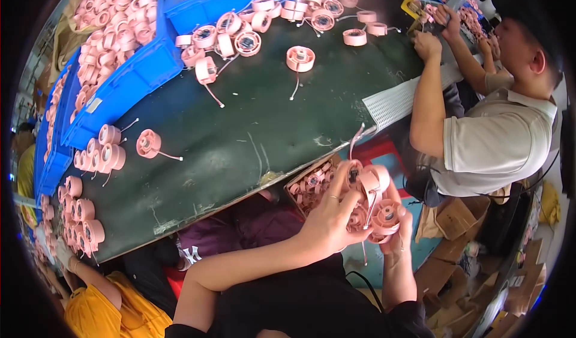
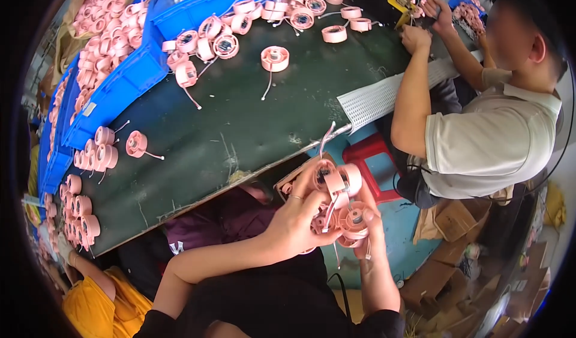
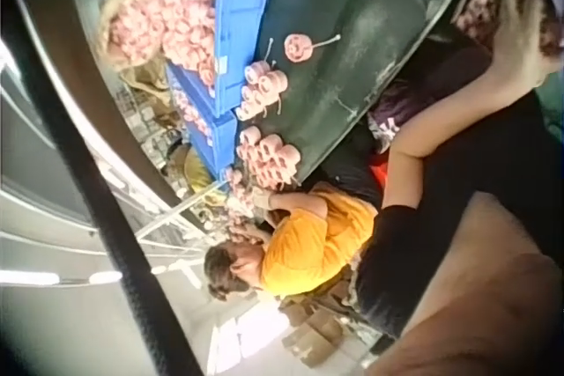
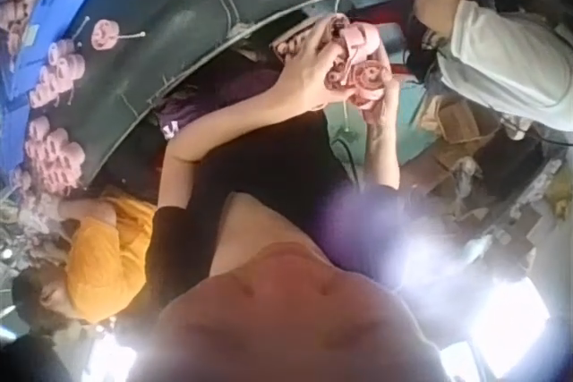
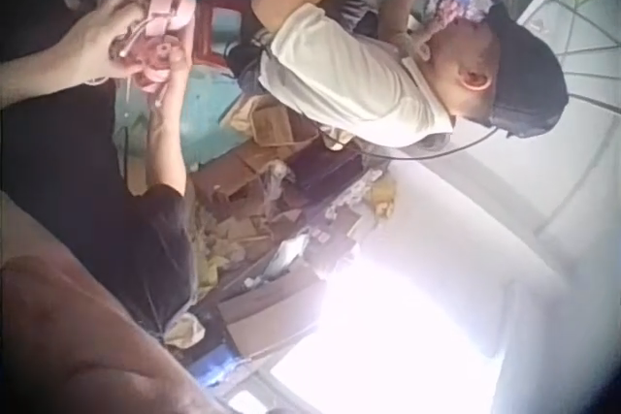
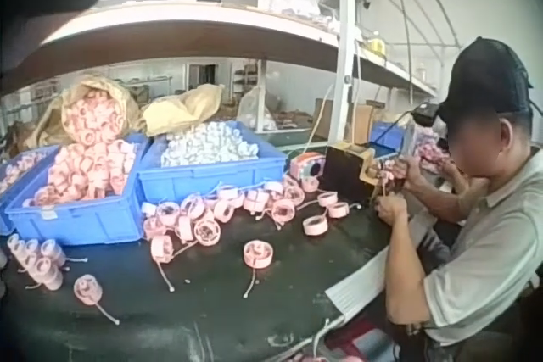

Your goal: The person assembles small plastic electronic components by hand, taking electronic parts from blue bins and fitting them into plastic housings on a factory production line.

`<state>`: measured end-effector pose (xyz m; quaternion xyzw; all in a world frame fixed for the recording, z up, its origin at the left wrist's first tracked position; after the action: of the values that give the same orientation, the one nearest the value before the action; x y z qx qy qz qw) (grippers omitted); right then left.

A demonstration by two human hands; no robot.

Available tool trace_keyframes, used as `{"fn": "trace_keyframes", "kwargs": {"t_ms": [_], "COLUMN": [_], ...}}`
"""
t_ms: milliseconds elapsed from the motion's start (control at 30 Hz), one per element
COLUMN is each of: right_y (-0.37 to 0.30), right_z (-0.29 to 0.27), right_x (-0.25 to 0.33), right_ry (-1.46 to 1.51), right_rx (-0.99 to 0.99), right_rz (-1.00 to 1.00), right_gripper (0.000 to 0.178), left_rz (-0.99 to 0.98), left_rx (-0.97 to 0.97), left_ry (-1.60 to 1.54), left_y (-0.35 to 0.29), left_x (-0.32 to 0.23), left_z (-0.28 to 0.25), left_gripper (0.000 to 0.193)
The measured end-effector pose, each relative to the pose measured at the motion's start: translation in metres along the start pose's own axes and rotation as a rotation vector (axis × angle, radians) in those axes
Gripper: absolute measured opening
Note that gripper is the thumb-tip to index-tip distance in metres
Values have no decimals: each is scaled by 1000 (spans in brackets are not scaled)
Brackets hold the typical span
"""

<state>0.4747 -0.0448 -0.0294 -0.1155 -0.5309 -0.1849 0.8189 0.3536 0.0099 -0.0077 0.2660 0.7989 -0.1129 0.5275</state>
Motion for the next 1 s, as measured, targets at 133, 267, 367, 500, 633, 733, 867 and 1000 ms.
{"fn": "trace_keyframes", "kwargs": {"t_ms": [133, 267, 367, 500, 633, 733, 867, 1000], "right_y": [-13, -9, -7, 9, 37, 38, 130, 236], "right_z": [-61, -123, -166, -178, -88, 25, 151, 215], "right_x": [-71, -182, -245, -268, -179, -51, 41, -14], "right_ry": [102, 352, 471, -4, -990, -715, -847, -1487], "right_rx": [-196, -280, -263, -286, 783, 1204, 763, 700], "right_rz": [202, 514, 555, 569, 323, 227, -583, -699], "right_gripper": [63, 56, 69, 74, 39, 27, 48, 110], "left_rz": [-107, -385, -940, -946, -296, -333, -173, -493], "left_rx": [75, 262, 235, 416, 609, 496, -443, -562], "left_ry": [27, 51, -245, -73, 135, 167, 661, 844], "left_y": [-2, 8, 16, 16, 4, 36, 100, 152], "left_x": [85, 188, 213, 223, 120, 11, -6, 89], "left_z": [69, 130, 143, 128, 49, -47, -183, -254], "left_gripper": [69, 67, 67, 70, 38, 24, 52, 113]}}
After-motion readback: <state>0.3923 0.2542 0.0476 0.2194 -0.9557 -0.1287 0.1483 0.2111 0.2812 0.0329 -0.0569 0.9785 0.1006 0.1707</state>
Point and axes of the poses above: each hand's wrist, its own y-axis towards the middle knuckle, its own z-axis out of the palm, x = y × z, the point moved 5 cm from there along y, towards the middle knuckle, and after that the axes turned 15 degrees about -z, right-handed, at the moved point
